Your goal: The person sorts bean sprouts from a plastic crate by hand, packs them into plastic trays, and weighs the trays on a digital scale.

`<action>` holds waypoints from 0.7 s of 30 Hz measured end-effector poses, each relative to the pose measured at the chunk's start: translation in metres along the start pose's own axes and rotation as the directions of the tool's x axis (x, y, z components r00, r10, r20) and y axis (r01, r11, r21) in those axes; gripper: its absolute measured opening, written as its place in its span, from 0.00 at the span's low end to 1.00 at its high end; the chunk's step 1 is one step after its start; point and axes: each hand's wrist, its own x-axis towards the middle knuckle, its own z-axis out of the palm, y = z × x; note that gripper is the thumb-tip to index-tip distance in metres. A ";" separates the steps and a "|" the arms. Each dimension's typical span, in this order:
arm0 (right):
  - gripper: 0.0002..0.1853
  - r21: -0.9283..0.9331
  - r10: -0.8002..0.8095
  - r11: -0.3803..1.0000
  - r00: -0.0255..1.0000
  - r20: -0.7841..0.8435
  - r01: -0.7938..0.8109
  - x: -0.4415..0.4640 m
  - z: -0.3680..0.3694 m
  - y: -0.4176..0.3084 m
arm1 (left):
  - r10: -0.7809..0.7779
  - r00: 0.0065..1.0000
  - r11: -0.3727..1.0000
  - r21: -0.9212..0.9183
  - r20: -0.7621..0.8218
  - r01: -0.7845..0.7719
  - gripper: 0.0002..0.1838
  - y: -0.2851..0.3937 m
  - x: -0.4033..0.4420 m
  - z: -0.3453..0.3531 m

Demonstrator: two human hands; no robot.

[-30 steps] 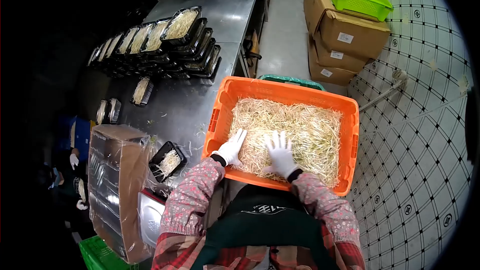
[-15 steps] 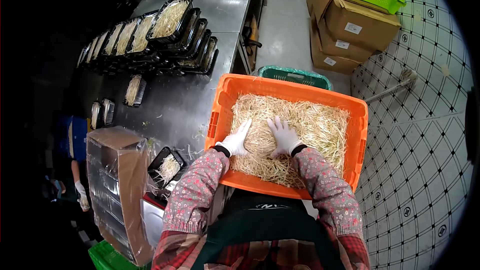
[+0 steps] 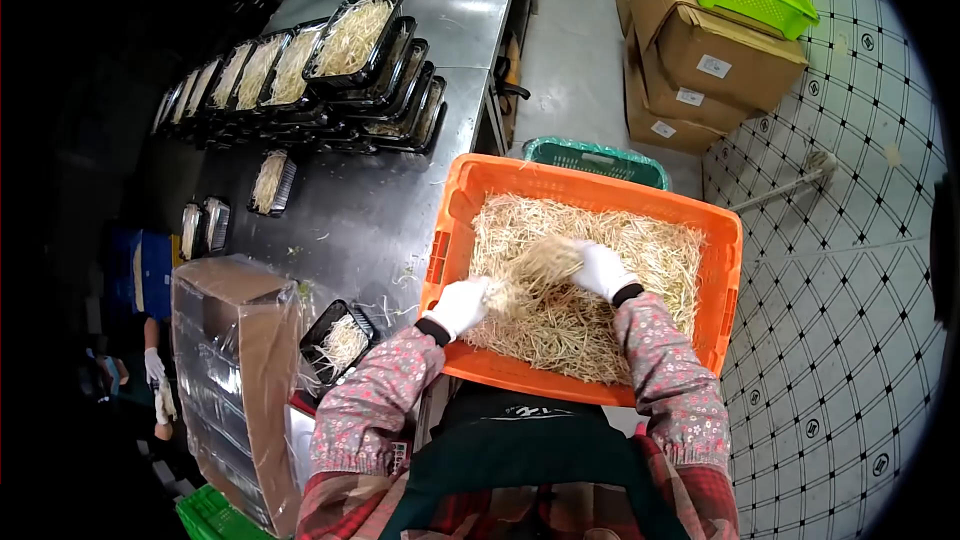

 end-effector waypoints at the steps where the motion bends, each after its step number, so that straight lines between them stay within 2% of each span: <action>1: 0.28 0.041 0.030 0.999 0.999 -0.025 -0.029 -0.007 -0.022 -0.007 | -0.010 0.997 0.996 0.084 0.078 0.004 0.16 0.015 -0.008 -0.014; 2: 0.29 0.082 0.063 0.995 0.997 -0.046 -0.059 -0.017 -0.043 -0.014 | 0.100 0.995 0.992 0.073 0.009 -0.100 0.19 0.021 -0.017 -0.015; 3: 0.33 0.147 0.001 0.989 0.995 -0.102 0.014 -0.016 -0.042 -0.003 | 0.160 0.987 0.982 0.105 0.000 -0.160 0.21 0.029 -0.017 -0.016; 6: 0.37 0.093 -0.030 0.995 0.992 -0.126 0.042 -0.010 -0.037 -0.019 | 0.315 0.947 0.936 0.184 -0.064 -0.299 0.27 0.061 -0.005 -0.012; 7: 0.34 0.073 0.064 0.995 0.997 -0.036 -0.061 -0.011 -0.039 -0.040 | 0.346 0.935 0.922 0.209 -0.074 -0.325 0.31 0.060 0.005 0.006; 8: 0.42 0.002 0.136 0.991 0.986 0.096 -0.136 0.005 -0.019 -0.028 | 0.327 0.937 0.924 0.248 -0.123 -0.290 0.35 0.060 0.012 0.024; 10: 0.50 -0.212 0.165 0.968 0.976 0.145 -0.132 0.009 -0.002 -0.032 | 0.140 0.982 0.975 0.192 -0.125 -0.114 0.39 0.073 0.010 0.026; 11: 0.55 -0.207 0.166 0.972 0.947 0.276 -0.111 0.009 -0.007 -0.023 | 0.125 0.978 0.987 0.119 -0.168 -0.105 0.39 0.073 0.003 0.024; 12: 0.55 -0.210 0.165 0.972 0.944 0.284 -0.107 0.014 -0.009 -0.017 | 0.101 0.973 0.995 0.042 -0.207 -0.095 0.40 0.069 -0.007 0.022; 13: 0.57 -0.152 0.127 0.985 0.952 0.280 -0.087 0.016 -0.013 -0.007 | 0.049 0.981 0.990 -0.119 -0.186 -0.072 0.39 0.061 -0.017 0.020; 14: 0.58 -0.093 0.086 0.994 0.959 0.271 -0.063 0.022 -0.018 0.002 | 0.028 0.974 0.973 -0.216 -0.225 -0.078 0.33 0.054 -0.030 0.017; 16: 0.59 0.112 0.127 0.981 0.959 0.254 -0.159 0.035 -0.031 -0.001 | -0.040 0.956 0.898 -0.430 -0.290 -0.093 0.26 0.059 -0.055 -0.007; 18: 0.58 0.163 0.238 0.955 0.968 0.077 -0.248 0.051 -0.021 -0.011 | -0.203 0.902 0.837 -0.546 -0.381 -0.042 0.18 0.068 -0.077 -0.037; 19: 0.59 0.164 0.203 0.966 0.979 -0.011 -0.199 0.055 -0.010 -0.013 | -0.254 0.850 0.849 -0.527 -0.462 -0.032 0.17 0.064 -0.089 -0.049; 20: 0.59 0.155 0.188 0.970 0.982 0.002 -0.186 0.058 0.001 -0.015 | -0.300 0.788 0.862 -0.507 -0.538 -0.018 0.16 0.055 -0.104 -0.058; 21: 0.60 0.121 0.169 0.976 0.982 0.090 -0.179 0.058 0.013 -0.019 | -0.400 0.700 0.856 -0.515 -0.592 0.054 0.16 0.042 -0.121 -0.065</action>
